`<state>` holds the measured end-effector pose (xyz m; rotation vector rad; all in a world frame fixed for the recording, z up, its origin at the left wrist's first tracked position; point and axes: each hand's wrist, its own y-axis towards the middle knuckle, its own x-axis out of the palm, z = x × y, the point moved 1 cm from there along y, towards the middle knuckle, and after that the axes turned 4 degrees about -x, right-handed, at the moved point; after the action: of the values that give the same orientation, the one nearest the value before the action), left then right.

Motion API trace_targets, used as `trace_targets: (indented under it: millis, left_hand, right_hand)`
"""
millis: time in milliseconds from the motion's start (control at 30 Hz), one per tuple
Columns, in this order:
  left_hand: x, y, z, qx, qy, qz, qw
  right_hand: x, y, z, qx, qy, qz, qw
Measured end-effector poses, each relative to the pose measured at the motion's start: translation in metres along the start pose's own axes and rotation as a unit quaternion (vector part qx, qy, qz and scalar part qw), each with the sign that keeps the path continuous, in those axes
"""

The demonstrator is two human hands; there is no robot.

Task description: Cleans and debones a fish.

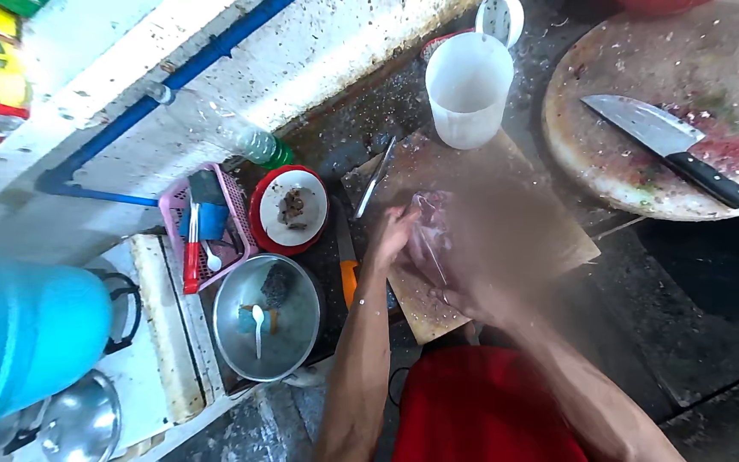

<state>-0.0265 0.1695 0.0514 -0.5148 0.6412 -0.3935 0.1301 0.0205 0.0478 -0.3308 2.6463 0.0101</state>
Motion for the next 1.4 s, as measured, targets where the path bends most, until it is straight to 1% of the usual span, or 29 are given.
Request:
trace_targets:
  millis: [67, 100, 133, 167, 233, 267, 300, 333, 367, 433, 467, 567, 633, 667, 700, 733, 800, 867, 933, 1000, 1067, 1100, 1133, 1200, 1233, 1267, 1333, 1367, 1400]
  left_hand:
    - [0.002, 0.001, 0.000, -0.005, -0.009, 0.014, 1.000]
    - [0.002, 0.003, -0.003, -0.002, -0.015, 0.017, 1.000]
    - [0.003, 0.005, -0.006, 0.004, -0.019, 0.023, 1.000]
    - [0.002, 0.004, -0.010, 0.008, -0.021, 0.025, 0.999]
    - [0.001, -0.002, -0.016, 0.028, -0.015, 0.028, 0.999]
    - [0.000, -0.004, -0.017, 0.042, -0.014, 0.024, 0.999]
    - [0.000, -0.004, -0.016, 0.060, -0.012, 0.018, 0.998]
    - [-0.001, -0.002, -0.014, 0.083, -0.008, 0.011, 0.996]
    - [-0.002, -0.002, -0.014, 0.099, -0.001, 0.003, 0.995]
    - [-0.002, -0.003, -0.013, 0.121, 0.007, -0.013, 0.993]
    - [-0.002, -0.004, -0.012, 0.127, 0.009, -0.016, 0.992]
    - [0.000, -0.005, -0.010, 0.138, 0.014, -0.021, 0.990]
    - [0.001, -0.005, -0.011, 0.153, 0.012, -0.021, 0.988]
    - [0.001, -0.005, -0.012, 0.158, 0.014, -0.020, 0.987]
    - [0.000, -0.004, -0.012, 0.163, 0.017, -0.019, 0.986]
    - [-0.002, -0.004, -0.012, 0.168, 0.022, -0.017, 0.985]
    - [-0.003, -0.002, -0.013, 0.171, 0.031, -0.019, 0.985]
    - [0.000, -0.001, -0.012, 0.150, 0.034, -0.016, 0.988]
    - [0.004, -0.001, -0.012, 0.107, 0.036, -0.001, 0.994]
    - [0.007, 0.004, -0.021, 0.046, 0.007, 0.026, 0.999]
    - [0.009, 0.014, -0.033, -0.021, -0.077, 0.038, 0.996]
    - [0.009, 0.016, -0.036, -0.053, -0.129, 0.027, 0.990]
    - [0.009, 0.015, -0.039, -0.070, -0.167, 0.004, 0.983]
    - [0.009, 0.007, -0.046, -0.053, -0.209, -0.060, 0.975]
    - [0.010, 0.003, -0.050, -0.030, -0.213, -0.083, 0.973]
    - [0.011, 0.002, -0.054, -0.005, -0.209, -0.088, 0.974]
    - [0.016, -0.001, -0.059, 0.030, -0.220, -0.072, 0.972]
    - [0.019, -0.005, -0.060, 0.042, -0.232, -0.069, 0.969]
    - [0.023, -0.006, -0.059, 0.058, -0.244, -0.070, 0.966]
  right_hand:
    - [-0.007, -0.005, -0.005, -0.058, 0.001, 0.089, 0.994]
    - [-0.011, -0.002, -0.003, -0.066, 0.046, 0.150, 0.985]
    - [-0.014, 0.002, 0.004, -0.055, 0.127, 0.211, 0.968]
    - [-0.015, 0.009, 0.016, -0.017, 0.243, 0.262, 0.934]
    - [-0.015, 0.023, 0.041, 0.133, 0.468, 0.307, 0.818]
    - [-0.015, 0.024, 0.046, 0.177, 0.514, 0.301, 0.783]
    - [-0.015, 0.021, 0.043, 0.175, 0.533, 0.267, 0.784]
    - [-0.016, 0.015, 0.034, 0.147, 0.547, 0.210, 0.797]
    - [-0.015, 0.007, 0.021, 0.119, 0.576, 0.147, 0.795]
    - [-0.013, -0.002, -0.003, 0.105, 0.661, 0.047, 0.742]
    - [-0.011, -0.003, -0.011, 0.114, 0.692, 0.017, 0.713]
    - [-0.002, 0.004, -0.017, 0.137, 0.752, -0.004, 0.644]
    - [0.004, 0.010, -0.010, 0.127, 0.767, -0.005, 0.629]
    - [0.004, 0.012, -0.009, 0.123, 0.763, -0.004, 0.634]
    - [0.003, 0.013, -0.009, 0.124, 0.748, 0.005, 0.652]
    - [0.001, 0.013, -0.009, 0.126, 0.716, 0.012, 0.687]
    - [0.000, 0.010, -0.017, 0.138, 0.598, 0.023, 0.789]
    - [0.003, 0.005, -0.024, 0.141, 0.472, 0.021, 0.870]
    - [0.009, 0.000, -0.024, 0.122, 0.354, 0.027, 0.927]
    - [0.007, -0.006, -0.021, 0.063, 0.222, 0.057, 0.971]
    - [-0.004, -0.005, -0.014, 0.013, 0.165, 0.131, 0.977]
    - [-0.009, -0.001, -0.004, 0.011, 0.182, 0.184, 0.966]
    - [-0.012, 0.004, 0.010, 0.039, 0.242, 0.229, 0.942]
    - [-0.017, 0.015, 0.032, 0.179, 0.408, 0.286, 0.848]
    - [-0.019, 0.016, 0.035, 0.228, 0.444, 0.292, 0.816]
    - [-0.019, 0.012, 0.034, 0.227, 0.448, 0.264, 0.823]
    - [-0.013, -0.003, 0.020, 0.169, 0.423, 0.166, 0.875]
    - [-0.009, -0.010, 0.013, 0.140, 0.418, 0.113, 0.891]
    - [-0.005, -0.015, 0.007, 0.120, 0.425, 0.064, 0.895]
